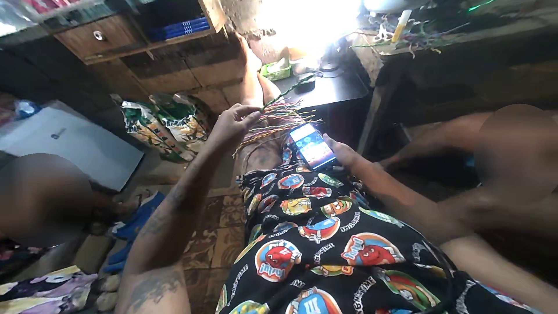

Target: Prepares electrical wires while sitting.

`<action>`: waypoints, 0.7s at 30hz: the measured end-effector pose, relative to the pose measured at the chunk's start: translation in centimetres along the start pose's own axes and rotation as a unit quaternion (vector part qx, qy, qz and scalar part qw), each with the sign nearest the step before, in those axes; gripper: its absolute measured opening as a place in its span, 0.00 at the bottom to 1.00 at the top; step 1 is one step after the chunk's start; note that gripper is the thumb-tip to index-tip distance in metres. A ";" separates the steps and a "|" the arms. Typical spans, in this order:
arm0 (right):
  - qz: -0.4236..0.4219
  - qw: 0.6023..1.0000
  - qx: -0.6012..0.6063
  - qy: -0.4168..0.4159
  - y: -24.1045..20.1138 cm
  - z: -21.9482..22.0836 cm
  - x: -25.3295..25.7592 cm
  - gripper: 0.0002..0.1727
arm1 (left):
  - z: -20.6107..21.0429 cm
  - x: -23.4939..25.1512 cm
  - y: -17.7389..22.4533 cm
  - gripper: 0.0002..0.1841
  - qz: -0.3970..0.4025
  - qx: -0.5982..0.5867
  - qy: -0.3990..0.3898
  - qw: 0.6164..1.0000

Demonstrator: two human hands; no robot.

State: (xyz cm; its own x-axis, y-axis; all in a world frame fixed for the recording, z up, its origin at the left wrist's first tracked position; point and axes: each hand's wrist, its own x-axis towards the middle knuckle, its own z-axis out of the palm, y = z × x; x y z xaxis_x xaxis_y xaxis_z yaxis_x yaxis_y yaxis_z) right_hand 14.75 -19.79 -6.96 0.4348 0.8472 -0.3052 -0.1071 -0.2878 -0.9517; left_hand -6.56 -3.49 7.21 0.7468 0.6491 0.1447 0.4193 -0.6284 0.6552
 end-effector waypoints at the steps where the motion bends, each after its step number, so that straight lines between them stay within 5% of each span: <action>1: -0.021 0.999 0.008 -0.037 1.1 -0.9 1.5 0.37 | 0.1 0.0 0.0 0.15 -0.001 0.000 -0.001 1.000; 5: -0.102 0.991 -0.039 -0.083 2.1 -1.8 4.2 0.34 | 0.2 0.0 0.4 0.14 0.025 -0.009 -0.009 1.000; 10: -0.197 0.946 -0.257 0.028 1.1 -2.4 2.1 0.28 | 0.7 -0.5 1.3 0.16 0.004 0.017 -0.003 1.000; 16: -0.294 0.945 -0.102 0.101 -2.6 -4.2 -1.0 0.26 | 2.2 -1.6 1.4 0.15 0.088 0.090 -0.002 0.992; 21: -0.296 0.955 0.012 0.028 -4.4 -2.9 -2.7 0.19 | 2.8 -3.0 0.9 0.13 0.151 0.100 0.014 0.983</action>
State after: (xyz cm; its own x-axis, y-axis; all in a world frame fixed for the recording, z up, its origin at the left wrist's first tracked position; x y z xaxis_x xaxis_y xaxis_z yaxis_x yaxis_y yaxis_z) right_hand 16.67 -22.15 -1.89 0.4723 0.8332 0.2876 0.1517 0.2446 -0.9577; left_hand -6.98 -7.24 5.26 0.8390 0.4305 0.3328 0.2767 -0.8642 0.4203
